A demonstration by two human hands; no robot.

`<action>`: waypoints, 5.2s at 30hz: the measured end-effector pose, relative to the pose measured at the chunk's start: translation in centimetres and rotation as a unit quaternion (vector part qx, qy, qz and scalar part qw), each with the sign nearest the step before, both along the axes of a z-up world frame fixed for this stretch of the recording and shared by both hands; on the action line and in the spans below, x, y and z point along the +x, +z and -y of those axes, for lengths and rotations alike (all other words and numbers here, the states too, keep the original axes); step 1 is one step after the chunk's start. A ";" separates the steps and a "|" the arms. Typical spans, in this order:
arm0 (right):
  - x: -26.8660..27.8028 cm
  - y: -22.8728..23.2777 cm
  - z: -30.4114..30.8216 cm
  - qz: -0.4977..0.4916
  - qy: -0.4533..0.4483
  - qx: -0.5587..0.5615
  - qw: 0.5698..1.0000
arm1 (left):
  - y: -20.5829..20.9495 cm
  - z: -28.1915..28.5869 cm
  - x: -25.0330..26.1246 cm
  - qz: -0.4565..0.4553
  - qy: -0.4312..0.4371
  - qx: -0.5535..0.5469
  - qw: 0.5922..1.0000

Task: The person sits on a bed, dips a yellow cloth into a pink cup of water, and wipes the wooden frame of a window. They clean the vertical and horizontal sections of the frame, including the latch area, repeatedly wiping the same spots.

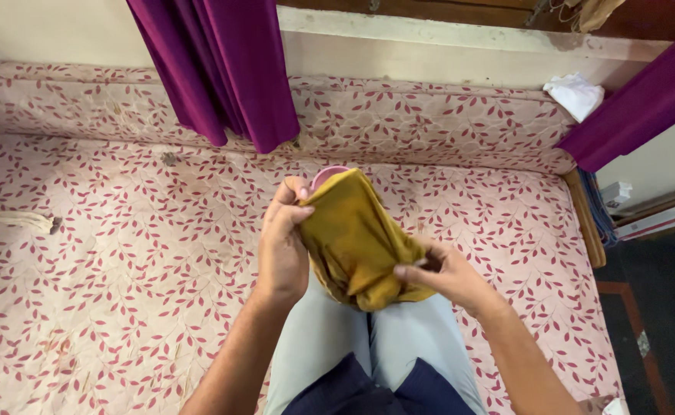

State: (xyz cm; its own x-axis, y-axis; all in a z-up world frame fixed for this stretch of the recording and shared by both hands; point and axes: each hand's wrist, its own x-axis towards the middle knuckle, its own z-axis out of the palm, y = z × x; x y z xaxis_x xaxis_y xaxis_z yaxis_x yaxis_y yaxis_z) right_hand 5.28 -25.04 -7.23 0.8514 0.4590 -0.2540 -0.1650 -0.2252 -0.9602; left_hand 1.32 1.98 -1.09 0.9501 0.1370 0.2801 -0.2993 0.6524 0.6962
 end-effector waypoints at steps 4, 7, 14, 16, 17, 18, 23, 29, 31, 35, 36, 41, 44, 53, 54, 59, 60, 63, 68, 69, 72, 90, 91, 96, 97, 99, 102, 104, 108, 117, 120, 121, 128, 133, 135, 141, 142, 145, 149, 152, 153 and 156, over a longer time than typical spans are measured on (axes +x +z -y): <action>1.1 0.6 0.5 0.413 -0.032 -0.013 0.910 | -0.1 -0.6 0.2 -0.001 -0.024 -0.016 1.000; 1.9 1.7 0.7 0.266 -0.042 0.128 0.954 | 0.5 -0.8 0.6 -0.024 -0.033 -0.024 0.999; 1.1 5.8 -2.0 0.207 -0.036 0.242 0.947 | 1.3 0.9 0.4 -0.085 -0.027 0.040 0.995; 0.4 7.0 -3.0 0.203 -0.025 0.267 0.942 | 0.7 1.2 0.1 -0.078 -0.022 0.112 0.990; 0.0 7.6 -3.3 0.197 -0.013 0.276 0.941 | 0.4 1.3 0.0 -0.071 -0.020 0.169 0.983; -0.3 8.0 -3.5 0.195 0.000 0.285 0.939 | 0.1 1.4 0.0 -0.059 -0.017 0.225 0.972; -1.1 8.1 -3.8 0.185 0.074 0.212 0.957 | -0.1 2.0 -0.3 -0.159 -0.126 0.196 0.959; -1.2 6.9 -3.5 0.213 0.068 0.150 0.963 | 0.4 2.6 -0.6 -0.059 -0.052 0.200 0.977; -1.0 6.5 -3.5 0.226 0.051 0.171 0.958 | 0.2 2.9 -0.5 -0.001 0.007 0.214 0.977; -0.2 4.9 -2.9 0.261 0.029 0.163 0.951 | 1.5 2.6 -0.6 0.064 0.099 0.236 0.965; 0.1 4.3 -2.6 0.266 0.027 0.145 0.953 | 2.0 2.3 -0.8 0.065 0.105 0.235 0.964; 2.7 1.0 -1.3 0.371 0.020 0.116 0.921 | 4.6 -0.2 0.3 0.150 0.210 0.210 0.943; 2.5 0.4 -0.6 0.357 -0.036 -0.001 0.933 | 5.9 -3.2 1.4 0.167 0.280 0.166 0.931; 4.8 4.5 4.1 0.417 -0.183 -0.252 0.854 | 9.1 -6.8 0.9 0.208 0.300 0.109 0.925; 5.2 5.6 5.2 0.433 -0.239 -0.282 0.822 | 9.3 -7.0 0.9 0.213 0.299 0.114 0.923; 4.6 11.6 12.4 0.588 -0.388 -0.173 0.689 | 9.8 -6.7 1.1 0.230 0.324 0.177 0.900; 4.4 11.9 12.7 0.584 -0.381 -0.107 0.708 | 9.8 -6.5 1.2 0.234 0.319 0.169 0.903; 3.3 12.1 13.4 0.573 -0.371 -0.068 0.728 | 9.5 -6.1 1.7 0.237 0.281 0.104 0.924; 3.3 8.8 11.6 0.314 -0.318 -0.386 0.807 | 7.2 -6.6 2.8 0.182 0.282 0.062 0.940; 3.5 7.9 11.6 0.183 -0.297 -0.403 0.846 | 6.4 -6.7 2.9 0.166 0.280 0.052 0.944; 3.4 5.1 12.7 0.316 -0.266 -0.402 0.817 | 3.9 -6.9 3.1 0.112 0.285 0.110 0.945; 7.1 5.6 13.7 0.141 -0.259 0.227 0.928 | 1.7 -11.5 3.4 0.008 0.312 0.070 0.948; 6.7 6.2 13.3 0.150 -0.266 0.233 0.923 | 1.7 -11.5 3.3 0.020 0.310 0.074 0.947; 5.8 8.6 11.7 0.179 -0.318 0.270 0.891 | 2.4 -11.2 2.7 0.041 0.311 0.092 0.945; 5.7 8.8 11.5 0.200 -0.338 0.256 0.883 | 2.6 -11.1 2.5 0.041 0.307 0.095 0.946; 5.5 9.1 11.3 0.240 -0.378 0.228 0.865 | 2.8 -10.8 2.2 0.041 0.297 0.102 0.948; 5.4 10.4 12.3 0.313 -0.432 0.266 0.803 | 3.1 -10.1 2.0 0.037 0.268 0.121 0.955; 5.6 11.2 13.0 0.323 -0.427 0.301 0.790 | 3.4 -9.3 1.7 0.056 0.247 0.172 0.952; 6.0 12.6 14.7 0.239 -0.413 0.237 0.846 | 4.6 -8.0 1.9 0.054 0.205 0.208 0.955; 5.2 6.8 8.1 0.247 -0.317 0.310 0.862 | 1.5 -1.3 3.1 0.004 0.215 0.181 0.960; 2.1 4.0 -2.1 0.108 -0.268 0.359 0.888 | -2.0 5.2 4.0 -0.032 0.158 0.247 0.955; 1.7 4.4 -3.5 0.105 -0.271 0.345 0.892 | -2.8 6.1 3.7 -0.008 0.120 0.203 0.972; 3.8 5.3 1.4 0.164 -0.287 0.286 0.899 | -0.7 1.7 2.5 -0.056 0.099 0.146 0.983; 5.6 3.7 9.3 0.224 -0.262 0.410 0.844 | -0.4 -0.9 2.3 -0.013 0.132 0.054 0.990; 5.2 -1.4 4.2 0.023 -0.378 0.269 0.886 | -2.5 2.2 4.0 -0.023 0.126 0.105 0.986; 0.3 -3.1 -3.0 -0.042 -0.228 0.279 0.932 | -5.8 6.8 2.2 -0.032 -0.063 0.201 0.977; 0.3 -2.5 -3.0 -0.021 -0.211 0.257 0.943 | -5.3 6.7 1.7 -0.011 -0.041 0.233 0.972; 0.7 -0.5 -2.0 0.055 -0.161 0.181 0.969 | -2.8 6.3 1.1 0.048 0.058 0.362 0.929; 1.6 2.5 -1.8 0.157 -0.083 0.154 0.972 | 0.6 5.1 2.4 0.019 0.061 0.465 0.883; 1.7 3.7 -1.7 0.224 -0.114 0.161 0.954 | 1.8 5.2 2.6 -0.001 -0.007 0.439 0.898; 1.8 3.7 -1.5 0.247 -0.142 0.156 0.946 | 2.1 5.4 2.7 0.004 -0.013 0.433 0.901; 2.6 1.9 -1.1 0.290 -0.215 0.218 0.907 | 3.4 6.3 3.2 0.013 -0.005 0.292 0.956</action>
State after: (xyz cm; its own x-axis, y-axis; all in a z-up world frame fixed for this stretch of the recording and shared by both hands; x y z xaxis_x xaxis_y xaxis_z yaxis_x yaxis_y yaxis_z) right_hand 7.83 -23.99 -5.29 0.9074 0.0016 0.4203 0.4145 0.1622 -0.8955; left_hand 4.50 -4.36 2.28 0.9422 -0.0597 0.3297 -0.3172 0.1587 0.9350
